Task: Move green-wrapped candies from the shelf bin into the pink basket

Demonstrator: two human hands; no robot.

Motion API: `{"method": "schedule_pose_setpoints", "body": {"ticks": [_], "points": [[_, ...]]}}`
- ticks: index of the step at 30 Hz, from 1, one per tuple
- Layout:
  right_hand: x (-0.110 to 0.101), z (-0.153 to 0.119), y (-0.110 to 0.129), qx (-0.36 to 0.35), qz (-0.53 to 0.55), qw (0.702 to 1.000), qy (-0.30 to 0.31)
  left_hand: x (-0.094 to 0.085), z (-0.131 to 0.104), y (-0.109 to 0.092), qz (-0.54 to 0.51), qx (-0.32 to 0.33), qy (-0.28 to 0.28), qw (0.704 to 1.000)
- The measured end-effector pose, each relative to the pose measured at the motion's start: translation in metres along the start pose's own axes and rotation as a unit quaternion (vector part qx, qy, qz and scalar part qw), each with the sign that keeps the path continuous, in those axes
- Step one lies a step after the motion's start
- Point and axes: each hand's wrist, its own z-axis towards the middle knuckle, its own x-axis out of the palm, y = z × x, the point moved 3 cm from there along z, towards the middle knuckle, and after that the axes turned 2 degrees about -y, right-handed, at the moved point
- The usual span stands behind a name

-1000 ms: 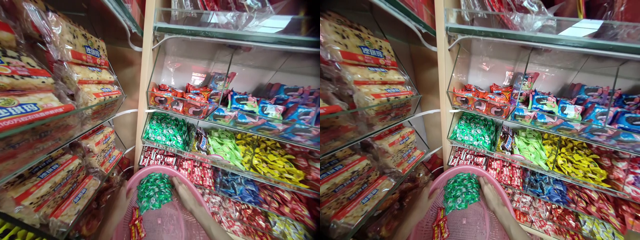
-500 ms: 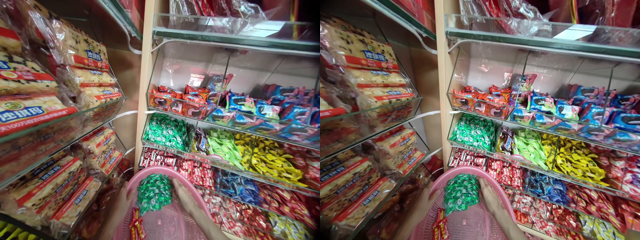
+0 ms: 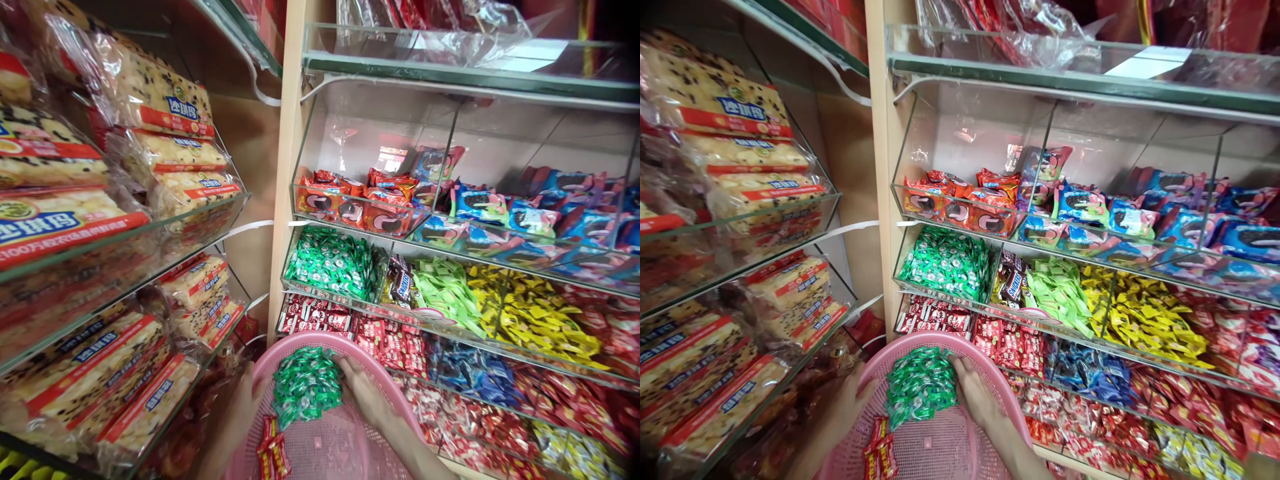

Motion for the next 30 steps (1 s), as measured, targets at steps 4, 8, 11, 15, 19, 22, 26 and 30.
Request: {"method": "schedule_pose_setpoints", "body": {"ticks": [4,8,11,15,19,22,26,30], "points": [[-0.001,0.000,0.001,-0.011,-0.015,1.000,0.011,-0.002,-0.001,-0.001,0.002,0.006,-0.002,1.000],[-0.008,0.003,0.005,-0.028,-0.005,0.999,-0.019,-0.003,0.000,-0.001,0.005,0.004,0.001,1.000],[-0.013,0.007,0.011,-0.039,-0.007,0.999,-0.014,-0.002,0.000,-0.002,0.005,0.005,0.003,1.000],[-0.013,0.011,0.014,-0.051,-0.039,0.998,0.019,0.001,0.000,0.000,-0.002,0.008,0.004,1.000],[-0.010,0.010,0.009,-0.047,-0.055,0.997,0.024,0.006,0.002,0.004,-0.016,0.008,-0.010,1.000],[-0.007,0.009,0.004,-0.028,-0.070,0.997,0.010,0.010,0.003,0.006,-0.017,0.017,-0.019,1.000],[-0.007,0.008,0.003,-0.017,-0.083,0.996,-0.036,0.011,0.003,0.006,-0.012,0.019,-0.023,0.999],[-0.010,0.008,0.009,-0.015,-0.036,0.999,-0.036,0.008,0.001,0.004,-0.006,0.010,-0.021,1.000]]}}
